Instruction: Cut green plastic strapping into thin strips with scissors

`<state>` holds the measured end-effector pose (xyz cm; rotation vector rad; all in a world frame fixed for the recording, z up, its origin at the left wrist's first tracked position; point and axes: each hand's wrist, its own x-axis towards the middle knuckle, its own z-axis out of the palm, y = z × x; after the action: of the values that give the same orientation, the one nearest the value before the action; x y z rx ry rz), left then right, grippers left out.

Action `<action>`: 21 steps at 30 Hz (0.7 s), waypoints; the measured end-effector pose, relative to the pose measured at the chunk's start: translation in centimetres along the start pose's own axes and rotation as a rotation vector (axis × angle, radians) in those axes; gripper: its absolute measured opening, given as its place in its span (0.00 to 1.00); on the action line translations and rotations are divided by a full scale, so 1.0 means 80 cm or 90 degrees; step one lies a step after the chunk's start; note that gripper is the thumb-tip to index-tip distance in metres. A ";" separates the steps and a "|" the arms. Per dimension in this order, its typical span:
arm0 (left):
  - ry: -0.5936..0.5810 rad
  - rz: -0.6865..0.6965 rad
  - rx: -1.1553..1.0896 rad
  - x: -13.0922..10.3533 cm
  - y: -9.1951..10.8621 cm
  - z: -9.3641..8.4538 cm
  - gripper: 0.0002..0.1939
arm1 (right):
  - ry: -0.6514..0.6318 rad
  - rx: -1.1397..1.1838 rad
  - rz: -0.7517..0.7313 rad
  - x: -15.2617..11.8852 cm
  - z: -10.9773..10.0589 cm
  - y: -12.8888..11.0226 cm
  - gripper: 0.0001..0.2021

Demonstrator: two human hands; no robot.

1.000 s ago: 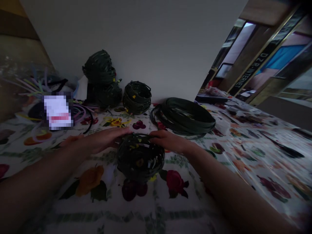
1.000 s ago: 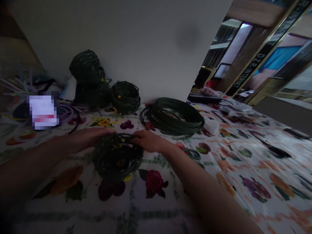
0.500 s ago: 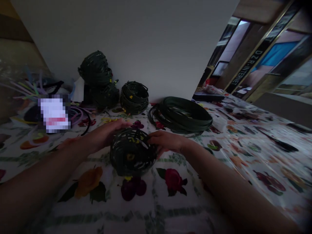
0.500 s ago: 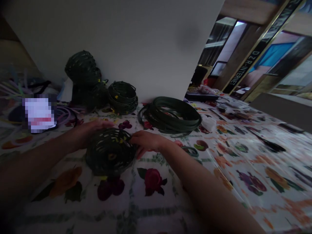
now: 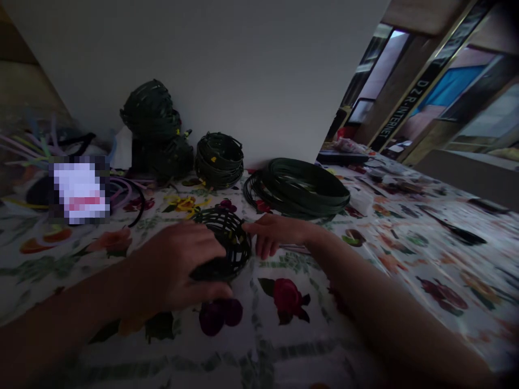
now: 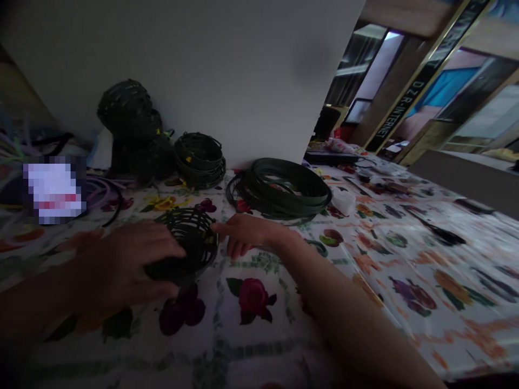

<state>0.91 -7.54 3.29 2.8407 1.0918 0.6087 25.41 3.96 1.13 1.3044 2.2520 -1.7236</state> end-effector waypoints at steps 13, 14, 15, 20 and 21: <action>0.065 0.178 0.244 -0.005 0.025 0.062 0.09 | 0.165 -0.010 -0.186 0.015 0.018 -0.002 0.18; 0.067 0.182 0.246 -0.005 0.027 0.062 0.09 | 0.172 -0.027 -0.189 0.016 0.020 -0.003 0.18; 0.068 0.184 0.247 -0.005 0.028 0.063 0.09 | 0.180 -0.054 -0.192 0.017 0.020 -0.003 0.18; 0.043 0.177 0.252 -0.005 0.031 0.065 0.09 | 0.215 -0.206 -0.216 0.017 0.019 -0.001 0.19; 0.038 0.175 0.254 -0.006 0.031 0.066 0.09 | 0.221 -0.226 -0.220 0.017 0.019 -0.001 0.19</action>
<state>4.14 -9.13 -1.34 3.3770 0.9246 0.5426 23.78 3.56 -0.03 1.2705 2.9534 -1.1410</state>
